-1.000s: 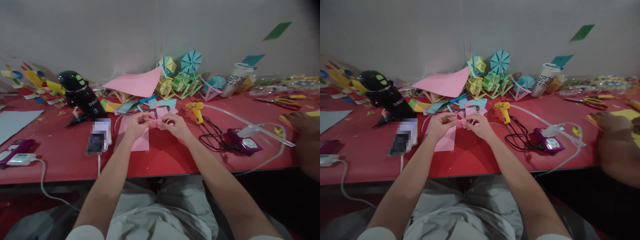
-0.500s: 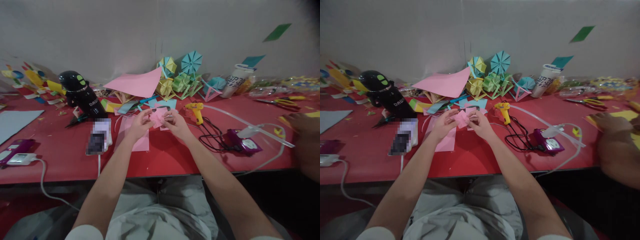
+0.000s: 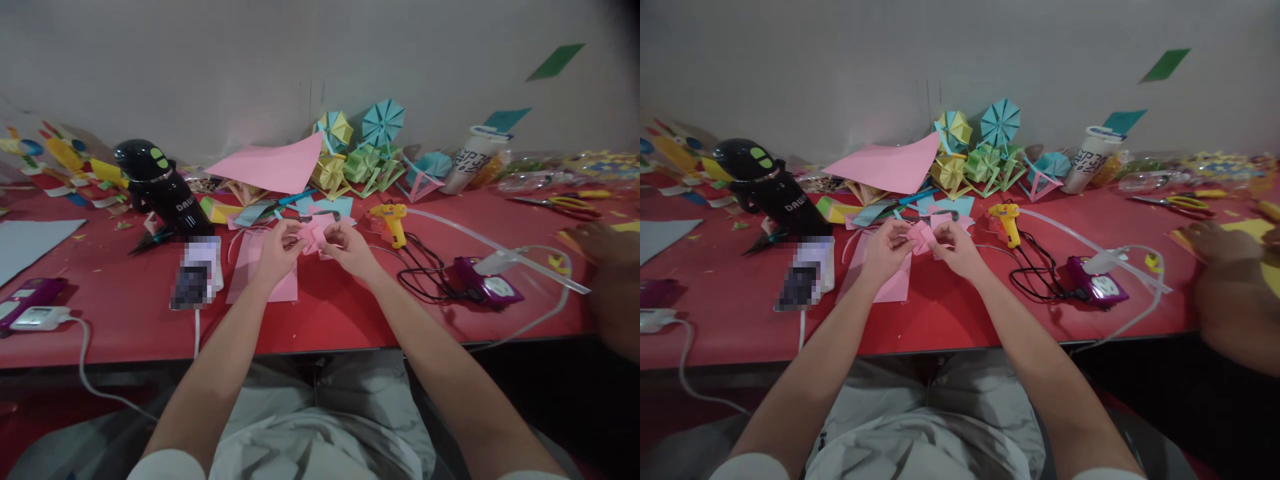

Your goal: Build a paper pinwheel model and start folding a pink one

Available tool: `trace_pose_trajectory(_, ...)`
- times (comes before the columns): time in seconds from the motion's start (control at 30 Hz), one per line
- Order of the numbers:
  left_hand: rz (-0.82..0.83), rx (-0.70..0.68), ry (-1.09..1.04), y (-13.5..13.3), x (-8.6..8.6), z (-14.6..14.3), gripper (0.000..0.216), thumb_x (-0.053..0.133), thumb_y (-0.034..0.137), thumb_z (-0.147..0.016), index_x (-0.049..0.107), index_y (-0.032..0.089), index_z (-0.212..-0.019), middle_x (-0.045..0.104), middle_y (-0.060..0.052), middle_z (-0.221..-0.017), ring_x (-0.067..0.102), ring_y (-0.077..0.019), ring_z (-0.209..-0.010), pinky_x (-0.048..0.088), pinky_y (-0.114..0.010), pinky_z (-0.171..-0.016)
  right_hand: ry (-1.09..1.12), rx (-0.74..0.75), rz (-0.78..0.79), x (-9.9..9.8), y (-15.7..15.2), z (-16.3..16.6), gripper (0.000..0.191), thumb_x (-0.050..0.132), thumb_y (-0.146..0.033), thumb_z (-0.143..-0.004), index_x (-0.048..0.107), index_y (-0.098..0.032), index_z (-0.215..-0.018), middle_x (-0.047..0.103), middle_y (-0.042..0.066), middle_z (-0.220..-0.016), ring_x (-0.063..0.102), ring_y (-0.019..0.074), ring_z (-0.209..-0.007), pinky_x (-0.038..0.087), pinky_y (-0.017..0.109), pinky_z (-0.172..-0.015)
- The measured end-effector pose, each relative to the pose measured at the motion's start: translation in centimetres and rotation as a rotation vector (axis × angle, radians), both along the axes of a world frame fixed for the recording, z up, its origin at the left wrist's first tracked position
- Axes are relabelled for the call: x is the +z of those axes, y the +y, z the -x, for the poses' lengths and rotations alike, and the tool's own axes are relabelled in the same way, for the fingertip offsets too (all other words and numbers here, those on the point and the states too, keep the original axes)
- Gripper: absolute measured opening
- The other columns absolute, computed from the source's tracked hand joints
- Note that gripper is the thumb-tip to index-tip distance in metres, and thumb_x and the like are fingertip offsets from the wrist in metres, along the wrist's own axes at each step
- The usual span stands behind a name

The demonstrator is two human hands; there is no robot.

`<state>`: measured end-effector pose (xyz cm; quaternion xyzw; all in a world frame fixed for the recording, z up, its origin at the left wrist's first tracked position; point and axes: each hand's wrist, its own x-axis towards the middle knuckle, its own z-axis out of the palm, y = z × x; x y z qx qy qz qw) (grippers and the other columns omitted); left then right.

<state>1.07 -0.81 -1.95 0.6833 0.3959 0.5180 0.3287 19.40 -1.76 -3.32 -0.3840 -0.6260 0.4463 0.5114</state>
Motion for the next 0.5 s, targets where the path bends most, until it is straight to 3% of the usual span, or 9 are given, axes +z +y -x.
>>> trace_pose_trajectory(0.23, -0.007, -0.014, 0.018, 0.2, -0.27, 0.04, 0.023, 0.065, 0.016, -0.076, 0.061, 0.02, -0.098, 0.067, -0.004, -0.104, 0.065, -0.0153, -0.092, 0.054, -0.03, -0.08, 0.0, -0.007, -0.049, -0.18, 0.18, 0.1, 0.033, 0.071, -0.042, -0.076, 0.047, -0.022, -0.087, 0.054, -0.002, -0.079, 0.055, 0.0111, -0.071, 0.051, 0.029, -0.068)
trace_pose_trajectory(0.5, -0.009, -0.016, 0.019, 0.26, -0.4, 0.11, 0.026, 0.063, 0.013, -0.076, 0.06, 0.021, -0.101, 0.067, -0.005, -0.103, 0.065, -0.0158, -0.093, 0.054, -0.031, -0.081, 0.052, -0.012, 0.053, -0.14, 0.21, 0.03, 0.034, 0.074, -0.042, -0.072, 0.051, -0.021, -0.086, 0.055, 0.001, -0.084, 0.057, 0.0135, -0.077, 0.056, 0.034, -0.073)
